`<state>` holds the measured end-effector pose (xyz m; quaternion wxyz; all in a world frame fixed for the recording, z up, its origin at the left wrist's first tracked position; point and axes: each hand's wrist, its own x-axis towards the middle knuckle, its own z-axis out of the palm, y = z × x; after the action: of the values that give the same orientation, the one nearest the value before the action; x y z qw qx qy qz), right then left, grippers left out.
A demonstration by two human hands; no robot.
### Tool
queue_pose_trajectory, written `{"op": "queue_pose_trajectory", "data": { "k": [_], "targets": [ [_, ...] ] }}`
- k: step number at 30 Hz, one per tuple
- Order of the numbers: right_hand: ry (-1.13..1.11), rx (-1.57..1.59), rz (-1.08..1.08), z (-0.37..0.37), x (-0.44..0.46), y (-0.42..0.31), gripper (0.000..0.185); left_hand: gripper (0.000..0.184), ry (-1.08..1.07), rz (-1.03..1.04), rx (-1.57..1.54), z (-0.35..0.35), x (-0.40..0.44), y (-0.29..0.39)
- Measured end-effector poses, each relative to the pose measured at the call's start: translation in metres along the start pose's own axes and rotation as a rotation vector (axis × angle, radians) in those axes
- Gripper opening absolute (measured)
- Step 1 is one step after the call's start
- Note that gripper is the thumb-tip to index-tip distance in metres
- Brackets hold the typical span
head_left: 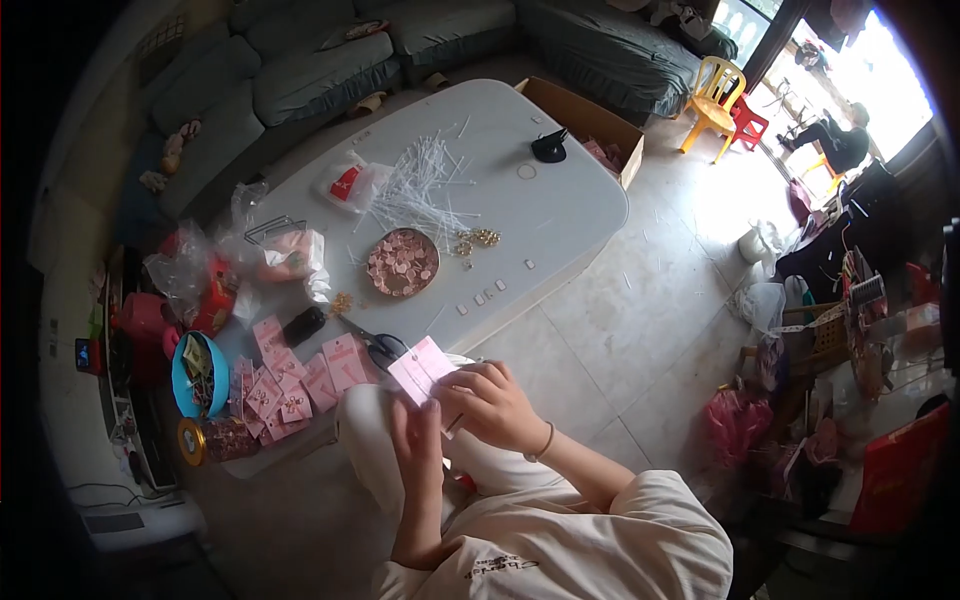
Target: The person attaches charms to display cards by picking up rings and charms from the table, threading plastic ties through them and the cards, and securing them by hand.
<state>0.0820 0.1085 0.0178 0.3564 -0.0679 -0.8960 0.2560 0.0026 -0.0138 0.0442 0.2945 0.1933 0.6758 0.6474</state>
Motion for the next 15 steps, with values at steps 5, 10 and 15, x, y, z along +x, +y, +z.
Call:
{"op": "queue_pose_trajectory", "data": {
  "k": [5, 10, 15],
  "targets": [
    [0.377, 1.136, 0.723, 0.011, -0.023, -0.008, 0.030, 0.040, 0.238, 0.470, 0.175, 0.028, 0.012, -0.011],
    [-0.195, 0.718, 0.357, 0.007, -0.035, 0.022, 0.031, 0.043, 0.154, -0.046, -0.362, 0.020, -0.020, -0.051],
    [0.305, 0.112, 0.470, -0.004, 0.046, 0.164, 0.013, 0.035, 0.520, -0.055, -0.347, -0.023, -0.048, -0.070]
  ]
}}
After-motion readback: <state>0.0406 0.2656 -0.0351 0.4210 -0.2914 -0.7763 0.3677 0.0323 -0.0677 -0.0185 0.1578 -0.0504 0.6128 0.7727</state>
